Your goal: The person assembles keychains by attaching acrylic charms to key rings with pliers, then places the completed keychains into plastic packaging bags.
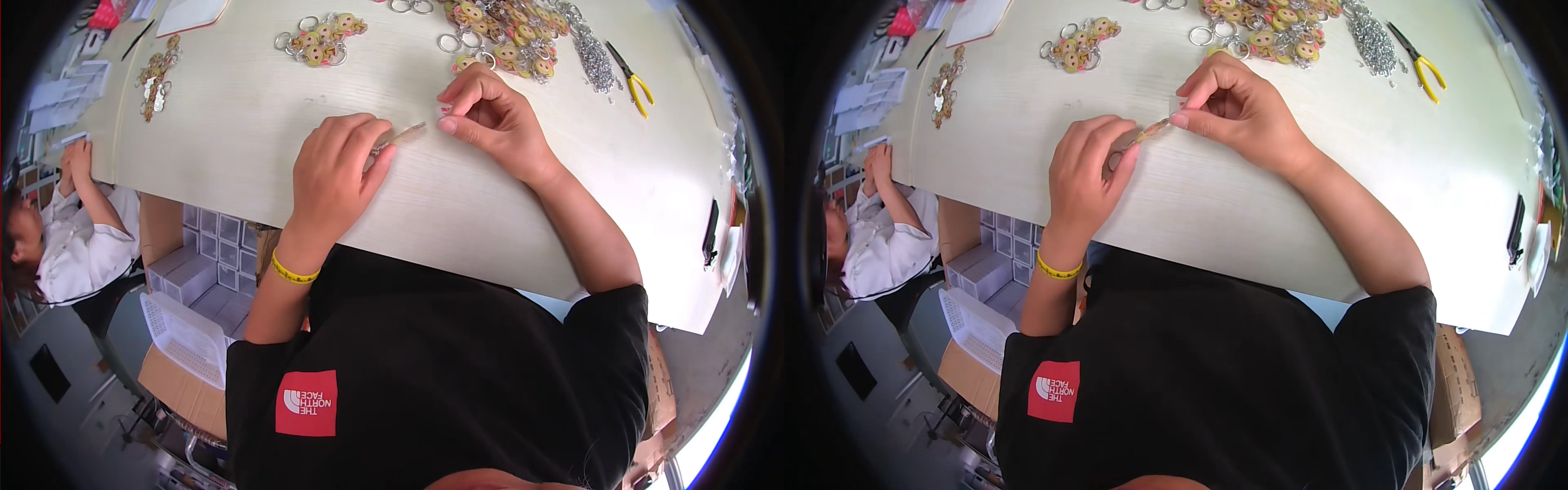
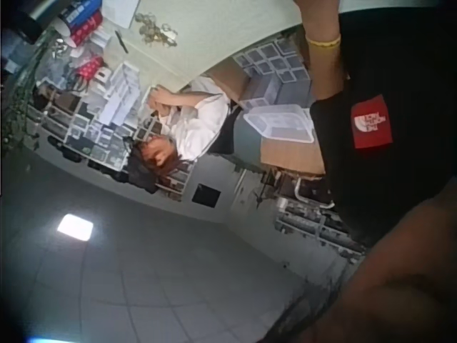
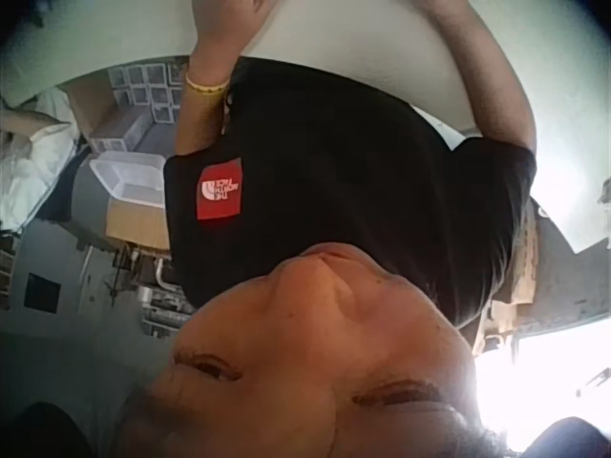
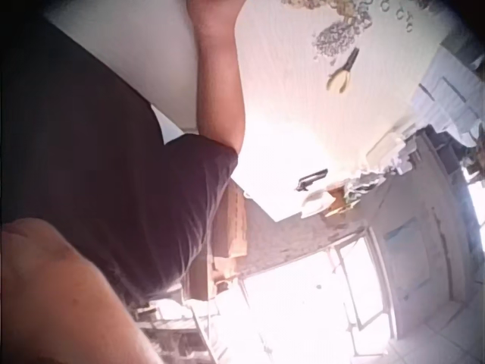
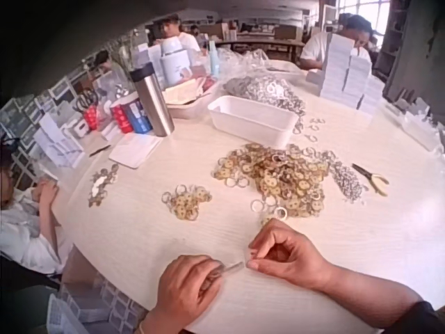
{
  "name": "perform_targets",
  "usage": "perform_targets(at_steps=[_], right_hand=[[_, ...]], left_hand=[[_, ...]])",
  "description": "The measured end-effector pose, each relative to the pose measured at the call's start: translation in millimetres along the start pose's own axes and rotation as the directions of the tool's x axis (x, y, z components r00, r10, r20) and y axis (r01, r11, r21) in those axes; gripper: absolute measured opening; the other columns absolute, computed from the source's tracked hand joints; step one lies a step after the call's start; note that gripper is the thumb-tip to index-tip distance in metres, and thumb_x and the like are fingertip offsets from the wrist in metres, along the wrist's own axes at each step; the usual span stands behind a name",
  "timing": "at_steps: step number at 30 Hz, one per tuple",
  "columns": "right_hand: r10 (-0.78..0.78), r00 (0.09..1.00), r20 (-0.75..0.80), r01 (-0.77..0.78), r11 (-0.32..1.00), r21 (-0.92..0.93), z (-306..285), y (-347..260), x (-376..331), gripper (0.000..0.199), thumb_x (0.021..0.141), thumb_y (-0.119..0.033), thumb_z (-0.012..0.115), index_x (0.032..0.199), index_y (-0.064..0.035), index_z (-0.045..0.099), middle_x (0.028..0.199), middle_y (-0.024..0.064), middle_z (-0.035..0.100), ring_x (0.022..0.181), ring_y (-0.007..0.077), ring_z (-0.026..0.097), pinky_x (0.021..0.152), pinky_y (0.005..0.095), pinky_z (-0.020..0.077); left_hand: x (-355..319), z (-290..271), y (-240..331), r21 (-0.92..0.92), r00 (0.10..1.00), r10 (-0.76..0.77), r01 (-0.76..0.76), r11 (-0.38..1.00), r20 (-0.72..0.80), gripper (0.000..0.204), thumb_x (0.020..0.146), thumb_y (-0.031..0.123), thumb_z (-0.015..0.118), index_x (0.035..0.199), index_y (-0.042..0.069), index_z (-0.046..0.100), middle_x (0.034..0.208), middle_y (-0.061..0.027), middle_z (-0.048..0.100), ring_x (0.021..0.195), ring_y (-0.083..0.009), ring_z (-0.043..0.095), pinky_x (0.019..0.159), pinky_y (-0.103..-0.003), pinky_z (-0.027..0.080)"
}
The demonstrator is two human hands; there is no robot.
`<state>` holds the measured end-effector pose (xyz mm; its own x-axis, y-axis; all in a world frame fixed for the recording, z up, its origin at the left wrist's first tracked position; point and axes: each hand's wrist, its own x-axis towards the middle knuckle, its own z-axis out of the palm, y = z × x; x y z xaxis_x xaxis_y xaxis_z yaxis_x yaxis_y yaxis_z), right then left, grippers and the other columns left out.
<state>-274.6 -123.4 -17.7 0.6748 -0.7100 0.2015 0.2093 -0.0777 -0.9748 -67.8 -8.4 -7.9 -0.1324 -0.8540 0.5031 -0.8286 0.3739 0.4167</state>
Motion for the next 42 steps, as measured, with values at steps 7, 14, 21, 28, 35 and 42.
perform_targets(at_steps=[7,14,21,28,35,42], right_hand=[[0.005,1.000,0.026,0.001,0.972,-0.237,4,-2,-3,0.017,0.082,-0.002,0.078,0.084,-0.0058,0.062,0.103,0.0053,0.057,0.084,0.0069,0.056,0.069,0.0207,0.0483],[0.009,0.999,0.045,0.007,0.944,-0.330,6,-12,-2,0.017,0.081,0.000,0.078,0.083,-0.0052,0.062,0.102,0.0052,0.056,0.083,0.0081,0.056,0.067,0.0221,0.0484],[0.053,0.968,0.246,0.079,0.863,-0.498,7,-19,-11,0.017,0.078,0.004,0.078,0.079,-0.0029,0.063,0.104,0.0063,0.054,0.085,0.0130,0.059,0.063,0.0248,0.0507],[-0.001,0.949,0.315,0.198,0.779,-0.595,13,-18,-5,0.018,0.076,0.004,0.077,0.080,-0.0024,0.061,0.092,0.0059,0.055,0.077,0.0182,0.059,0.064,0.0293,0.0499],[0.082,0.969,0.231,0.068,0.815,-0.576,20,-21,-4,0.015,0.076,0.004,0.079,0.080,0.0000,0.065,0.096,0.0081,0.057,0.081,0.0186,0.061,0.068,0.0282,0.0524],[0.068,0.971,0.228,0.055,0.867,-0.495,17,-17,0,0.015,0.078,0.008,0.075,0.082,0.0003,0.063,0.098,0.0070,0.053,0.085,0.0170,0.061,0.067,0.0266,0.0514]], left_hand=[[-1,1,-1,0.010,0.987,-0.155,0.155,0.988,0.031,0.026,0.084,0.011,0.072,0.107,0.007,0.061,0.088,-0.0067,0.062,0.079,-0.0248,0.060,0.068,-0.037,0.046],[6,-2,3,0.021,0.997,-0.031,0.032,0.999,-0.069,0.031,0.080,0.014,0.076,0.107,0.007,0.063,0.090,-0.0059,0.059,0.080,-0.0236,0.060,0.069,-0.033,0.047],[-4,5,-4,-0.123,0.999,0.030,-0.027,0.992,0.028,0.020,0.077,0.004,0.074,0.095,0.003,0.066,0.091,-0.0046,0.059,0.080,-0.0220,0.059,0.068,-0.034,0.049],[-2,6,-9,-0.295,0.999,-0.026,0.034,0.955,0.031,0.012,0.077,-0.002,0.072,0.087,0.000,0.066,0.088,-0.0054,0.060,0.076,-0.0212,0.059,0.063,-0.033,0.049],[2,4,-11,-0.311,0.996,0.003,0.025,0.950,0.088,0.012,0.078,-0.002,0.073,0.086,-0.001,0.064,0.090,-0.0058,0.063,0.076,-0.0215,0.059,0.063,-0.032,0.050],[5,3,-8,-0.269,0.993,0.043,-0.012,0.963,0.109,0.012,0.076,-0.002,0.070,0.086,0.000,0.065,0.092,-0.0050,0.062,0.079,-0.0223,0.060,0.066,-0.034,0.050]])
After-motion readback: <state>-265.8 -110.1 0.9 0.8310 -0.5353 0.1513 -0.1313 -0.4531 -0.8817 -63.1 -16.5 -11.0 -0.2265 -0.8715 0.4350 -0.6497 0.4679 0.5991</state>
